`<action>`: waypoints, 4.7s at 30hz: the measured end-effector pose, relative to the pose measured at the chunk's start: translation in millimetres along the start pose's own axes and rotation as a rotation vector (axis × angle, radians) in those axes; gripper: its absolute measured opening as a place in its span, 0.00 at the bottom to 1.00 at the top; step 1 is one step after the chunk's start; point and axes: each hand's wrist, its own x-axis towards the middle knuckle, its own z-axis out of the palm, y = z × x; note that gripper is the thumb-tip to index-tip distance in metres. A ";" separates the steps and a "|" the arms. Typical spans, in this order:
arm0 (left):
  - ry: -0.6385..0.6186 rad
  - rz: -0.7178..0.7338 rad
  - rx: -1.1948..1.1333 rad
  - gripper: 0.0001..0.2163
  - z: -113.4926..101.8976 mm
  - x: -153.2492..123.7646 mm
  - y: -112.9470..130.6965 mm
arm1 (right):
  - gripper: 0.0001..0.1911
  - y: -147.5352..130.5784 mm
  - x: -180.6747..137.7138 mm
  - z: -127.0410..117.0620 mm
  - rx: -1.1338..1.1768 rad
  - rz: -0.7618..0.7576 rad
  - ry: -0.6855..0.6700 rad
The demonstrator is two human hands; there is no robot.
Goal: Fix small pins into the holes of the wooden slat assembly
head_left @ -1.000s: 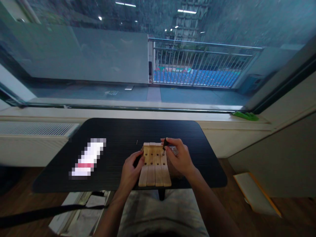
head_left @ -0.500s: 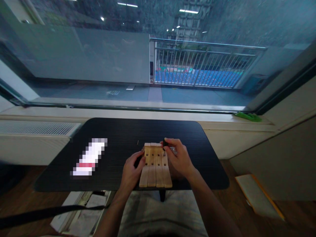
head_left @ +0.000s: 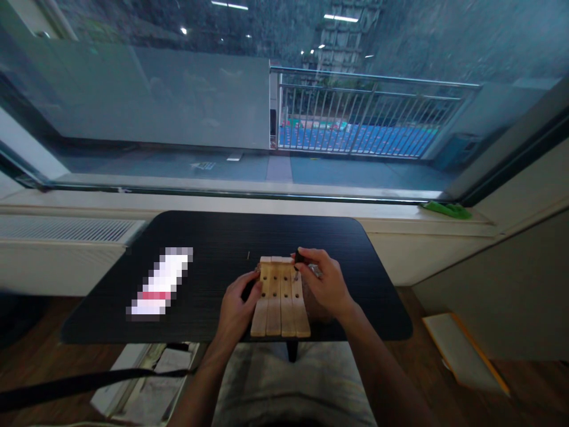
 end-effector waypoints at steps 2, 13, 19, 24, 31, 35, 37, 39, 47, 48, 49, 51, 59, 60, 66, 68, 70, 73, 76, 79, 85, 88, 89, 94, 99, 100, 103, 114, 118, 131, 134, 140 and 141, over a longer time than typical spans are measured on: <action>0.003 0.001 0.000 0.20 -0.3 -0.1 -0.7 | 0.12 -0.4 0.6 0.5 -0.005 -0.019 0.001; 0.006 0.000 0.000 0.19 0.0 0.6 -0.7 | 0.16 -4.6 -2.3 1.1 -0.053 -0.102 0.038; 0.003 -0.002 0.005 0.20 0.4 0.0 -2.8 | 0.15 -2.1 -3.4 -0.3 -0.037 -0.059 0.020; -0.003 0.008 0.006 0.20 -0.5 -0.4 -1.4 | 0.15 -3.7 -1.0 -3.4 -0.056 -0.055 0.009; 0.012 0.004 -0.004 0.19 0.1 -0.2 -0.9 | 0.14 -6.2 -3.0 -6.3 -0.077 -0.087 0.001; 0.008 0.001 -0.001 0.19 -0.5 -0.7 1.1 | 0.14 -5.0 -2.9 -9.6 -0.077 -0.080 0.016; 0.004 0.001 0.000 0.19 -0.7 -0.9 2.0 | 0.14 -3.8 -2.9 -10.8 -0.076 -0.083 0.025; 0.003 -0.005 -0.002 0.20 -0.8 -1.0 2.2 | 0.14 -2.9 -3.2 -11.0 -0.076 -0.082 0.032; 0.004 0.002 0.001 0.20 -0.8 -0.2 -0.3 | 0.13 -4.1 -4.8 -5.7 -0.083 -0.065 0.045; 0.005 0.002 0.001 0.20 -0.8 -0.2 -0.4 | 0.13 -4.7 -4.3 -5.5 -0.082 -0.064 0.041; 0.010 0.004 -0.001 0.20 -0.7 -0.1 -0.4 | 0.12 -5.3 -3.7 -5.5 -0.080 -0.065 0.037; 0.013 0.007 -0.004 0.19 -0.5 0.1 -0.2 | 0.12 -6.5 -2.1 -6.1 -0.076 -0.067 0.031; 0.005 0.006 -0.004 0.20 -0.6 0.4 -1.3 | 0.14 -5.4 1.4 -7.5 -0.059 -0.097 0.032; 0.004 0.003 -0.004 0.20 -0.5 0.4 -1.5 | 0.14 -4.9 1.2 -7.3 -0.059 -0.096 0.032; 0.007 -0.015 0.001 0.21 0.0 1.0 -0.8 | 0.15 -4.9 1.1 -6.2 -0.063 -0.126 0.035; 0.002 -0.014 -0.006 0.21 -0.3 1.0 0.5 | 0.15 -5.3 1.3 -5.6 -0.073 -0.142 0.046; -0.006 -0.009 -0.013 0.21 -0.8 0.8 1.6 | 0.15 -5.2 1.3 -5.1 -0.088 -0.146 0.048; -0.009 -0.008 -0.013 0.20 -1.2 0.1 1.5 | 0.15 -3.6 0.5 -4.6 -0.108 -0.150 0.055; -0.004 -0.012 -0.006 0.21 -0.8 -0.1 -0.6 | 0.15 -2.1 -0.1 -4.7 -0.119 -0.155 0.061; 0.001 -0.008 -0.002 0.21 0.0 0.5 -2.5 | 0.15 -1.9 0.2 -5.5 -0.121 -0.166 0.056; -0.005 0.000 -0.010 0.21 1.4 1.1 -3.2 | 0.14 -3.0 0.5 -5.9 -0.127 -0.172 0.067; 0.001 -0.012 -0.004 0.21 2.4 1.0 -4.3 | 0.14 -2.1 -0.1 -5.2 -0.127 -0.174 0.074; 0.002 -0.013 -0.004 0.21 2.7 1.0 -4.6 | 0.14 -1.7 -0.4 -5.0 -0.126 -0.174 0.069; -0.001 -0.019 -0.010 0.22 3.4 0.5 -5.9 | 0.14 0.2 -1.2 -5.1 -0.121 -0.171 0.069; 0.005 -0.029 -0.007 0.22 3.0 -0.3 -8.4 | 0.12 -0.7 0.7 -6.2 -0.094 -0.140 0.066; 0.007 -0.030 -0.005 0.22 2.7 -0.4 -8.8 | 0.11 -0.9 0.8 -6.1 -0.093 -0.127 0.065; 0.002 -0.030 -0.001 0.22 1.8 -0.3 -8.6 | 0.11 -0.7 -0.3 -4.9 -0.088 -0.089 0.076; 0.007 -0.013 0.003 0.21 -0.6 0.0 -3.3 | 0.13 -0.1 -1.7 -0.4 -0.035 -0.057 0.075; 0.006 -0.012 0.003 0.21 -0.6 0.6 -3.3 | 0.14 -2.4 -0.6 -1.0 -0.037 -0.073 0.066; -0.004 -0.016 -0.006 0.21 -0.2 0.1 -4.4 | 0.14 -4.9 -1.0 -5.4 -0.118 -0.103 0.037; -0.002 -0.022 -0.004 0.21 -0.1 0.1 -3.7 | 0.16 -5.7 -2.0 -5.2 -0.100 -0.131 0.024; -0.002 -0.005 -0.012 0.20 -0.1 -0.5 -1.1 | 0.18 -3.1 -3.6 0.6 0.015 -0.107 -0.005; 0.000 -0.003 -0.008 0.20 -0.2 -0.5 -0.7 | 0.17 -2.3 -3.8 1.0 0.022 -0.100 -0.011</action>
